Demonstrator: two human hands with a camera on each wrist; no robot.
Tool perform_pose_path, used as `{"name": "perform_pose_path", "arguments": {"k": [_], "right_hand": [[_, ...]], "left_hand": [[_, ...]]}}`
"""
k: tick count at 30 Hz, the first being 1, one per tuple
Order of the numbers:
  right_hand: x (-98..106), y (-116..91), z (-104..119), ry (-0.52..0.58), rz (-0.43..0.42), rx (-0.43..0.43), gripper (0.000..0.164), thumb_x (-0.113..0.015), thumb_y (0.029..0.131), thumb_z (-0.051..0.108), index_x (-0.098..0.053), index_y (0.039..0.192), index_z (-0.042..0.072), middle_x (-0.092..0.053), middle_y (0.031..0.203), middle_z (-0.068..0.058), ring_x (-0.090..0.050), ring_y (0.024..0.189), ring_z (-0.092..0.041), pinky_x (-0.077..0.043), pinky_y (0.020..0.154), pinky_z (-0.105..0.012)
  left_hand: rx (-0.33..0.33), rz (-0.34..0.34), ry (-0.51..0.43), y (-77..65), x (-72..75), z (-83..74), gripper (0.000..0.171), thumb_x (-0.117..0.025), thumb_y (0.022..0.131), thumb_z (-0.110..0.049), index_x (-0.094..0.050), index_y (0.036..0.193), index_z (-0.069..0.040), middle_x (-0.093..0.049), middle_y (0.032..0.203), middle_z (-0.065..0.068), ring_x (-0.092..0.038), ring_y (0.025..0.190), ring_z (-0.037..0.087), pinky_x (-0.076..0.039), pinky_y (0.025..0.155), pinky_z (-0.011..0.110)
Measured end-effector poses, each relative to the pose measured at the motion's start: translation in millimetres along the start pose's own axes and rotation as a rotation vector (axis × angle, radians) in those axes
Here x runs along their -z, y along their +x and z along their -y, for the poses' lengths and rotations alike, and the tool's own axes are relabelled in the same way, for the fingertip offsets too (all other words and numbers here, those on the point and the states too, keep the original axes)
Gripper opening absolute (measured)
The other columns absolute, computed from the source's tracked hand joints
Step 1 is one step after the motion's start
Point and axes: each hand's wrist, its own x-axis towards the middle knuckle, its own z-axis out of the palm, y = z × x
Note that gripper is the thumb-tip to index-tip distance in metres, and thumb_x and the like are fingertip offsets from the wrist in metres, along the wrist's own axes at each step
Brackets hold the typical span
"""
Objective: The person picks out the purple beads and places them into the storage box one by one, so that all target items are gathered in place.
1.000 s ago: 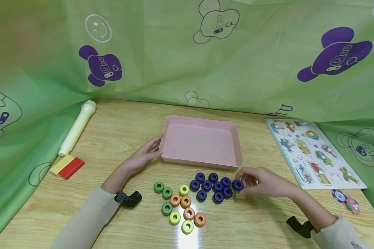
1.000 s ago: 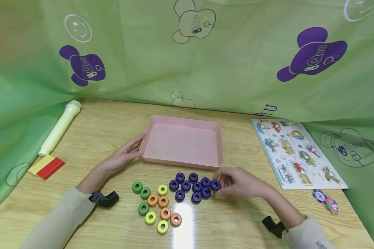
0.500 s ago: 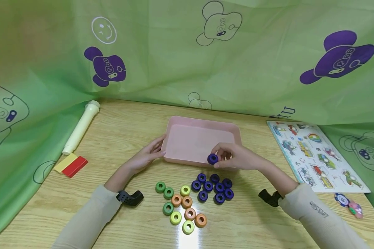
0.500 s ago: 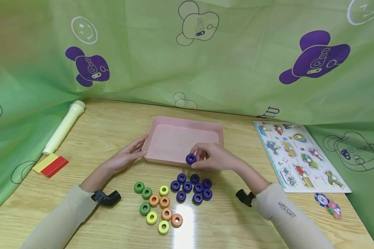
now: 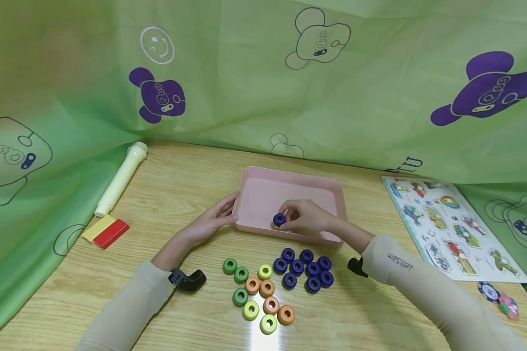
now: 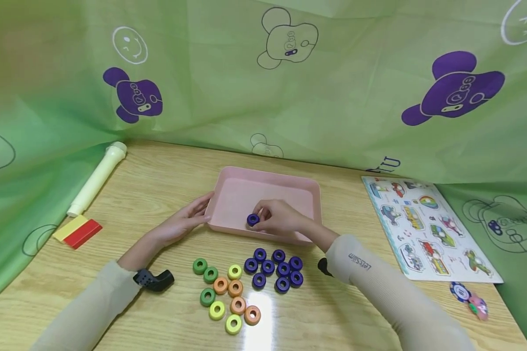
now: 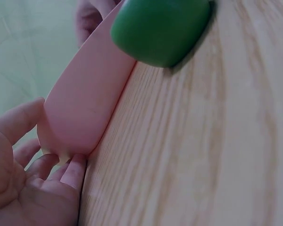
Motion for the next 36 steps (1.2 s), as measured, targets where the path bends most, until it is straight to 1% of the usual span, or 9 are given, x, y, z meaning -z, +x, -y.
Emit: {"name": "perform_pose_path", "arguments": {"k": [4, 10, 14, 17, 19, 21, 22, 30, 36], "right_hand": [[-7, 5, -3, -0.003, 0.045, -0.017, 0.026, -0.066, 0.072, 0.020, -0.056, 0.093, 0.009, -0.055, 0.066, 0.004, -0.054, 0.063, -0.008, -0.046, 0.060, -0.021], [-11, 14, 1, -0.024, 0.049, -0.018, 0.024, -0.065, 0.072, 0.014, -0.056, 0.094, 0.008, -0.055, 0.066, 0.004, -0.055, 0.066, -0.009, -0.046, 0.062, -0.021], [-15, 22, 5, -0.043, 0.056, -0.006, 0.024, -0.063, 0.074, 0.012, -0.056, 0.096, 0.007, -0.056, 0.067, 0.005, -0.055, 0.068, -0.008, -0.046, 0.064, -0.020], [-20, 29, 8, -0.052, 0.052, 0.003, 0.024, -0.063, 0.074, 0.010, -0.055, 0.096, 0.007, -0.056, 0.067, 0.005, -0.055, 0.069, -0.008, -0.046, 0.064, -0.019], [-23, 33, 12, -0.053, 0.048, 0.011, 0.023, -0.063, 0.074, 0.009, -0.055, 0.096, 0.006, -0.056, 0.067, 0.005, -0.055, 0.069, -0.008, -0.046, 0.064, -0.019], [-26, 37, 15, -0.051, 0.045, 0.014, 0.023, -0.062, 0.074, 0.007, -0.056, 0.096, 0.006, -0.056, 0.067, 0.005, -0.055, 0.069, -0.008, -0.046, 0.064, -0.018], [-27, 39, 17, -0.048, 0.044, 0.019, 0.023, -0.062, 0.074, 0.006, -0.056, 0.096, 0.006, -0.056, 0.068, 0.005, -0.055, 0.069, -0.008, -0.046, 0.064, -0.018], [-32, 50, 27, -0.041, 0.054, 0.033, 0.020, -0.058, 0.076, 0.005, -0.056, 0.096, 0.005, -0.057, 0.070, 0.004, -0.055, 0.071, -0.008, -0.046, 0.066, -0.017], [-33, 53, 27, -0.027, 0.077, 0.052, 0.021, -0.058, 0.078, 0.005, -0.055, 0.099, 0.003, -0.058, 0.074, 0.002, -0.056, 0.073, -0.009, -0.046, 0.067, -0.018]], "left_hand": [[-0.013, 0.007, 0.009, 3.1, 3.8, 9.2, 0.060, -0.046, 0.087, -0.010, -0.012, 0.136, -0.015, -0.006, 0.140, 0.009, -0.008, 0.125, 0.023, -0.013, 0.100, 0.037], [-0.033, 0.013, 0.036, 4.6, 6.1, 14.2, 0.061, -0.047, 0.087, -0.015, -0.012, 0.137, -0.016, -0.006, 0.140, 0.006, -0.008, 0.125, 0.023, -0.014, 0.100, 0.038], [-0.033, -0.022, 0.137, 3.4, 4.5, 12.4, 0.060, -0.047, 0.087, -0.021, -0.013, 0.136, -0.017, -0.009, 0.139, 0.002, -0.013, 0.124, 0.020, -0.018, 0.099, 0.035], [-0.032, -0.060, 0.240, -0.3, -1.9, 0.9, 0.058, -0.046, 0.088, -0.020, -0.014, 0.136, -0.013, -0.010, 0.139, 0.004, -0.016, 0.124, 0.020, -0.019, 0.099, 0.033], [-0.043, -0.070, 0.270, -2.2, -5.3, -5.3, 0.057, -0.045, 0.088, -0.017, -0.014, 0.136, -0.009, -0.009, 0.139, 0.007, -0.017, 0.123, 0.023, -0.019, 0.099, 0.033], [-0.048, -0.072, 0.273, -4.4, -8.8, -11.8, 0.057, -0.045, 0.088, -0.010, -0.013, 0.135, -0.004, -0.007, 0.139, 0.011, -0.017, 0.123, 0.026, -0.019, 0.099, 0.034], [-0.051, -0.068, 0.263, -4.5, -8.7, -11.3, 0.057, -0.045, 0.088, -0.009, -0.013, 0.135, -0.004, -0.006, 0.139, 0.011, -0.017, 0.123, 0.027, -0.020, 0.099, 0.034], [-0.050, -0.058, 0.235, -5.4, -8.6, -11.5, 0.062, -0.050, 0.085, -0.008, -0.014, 0.135, -0.004, -0.004, 0.139, 0.013, -0.020, 0.121, 0.031, -0.022, 0.098, 0.037], [-0.091, -0.044, 0.292, -5.4, -7.9, -11.9, 0.062, -0.053, 0.083, -0.006, -0.017, 0.133, 0.000, -0.005, 0.138, 0.016, -0.021, 0.121, 0.031, -0.022, 0.097, 0.038]]}}
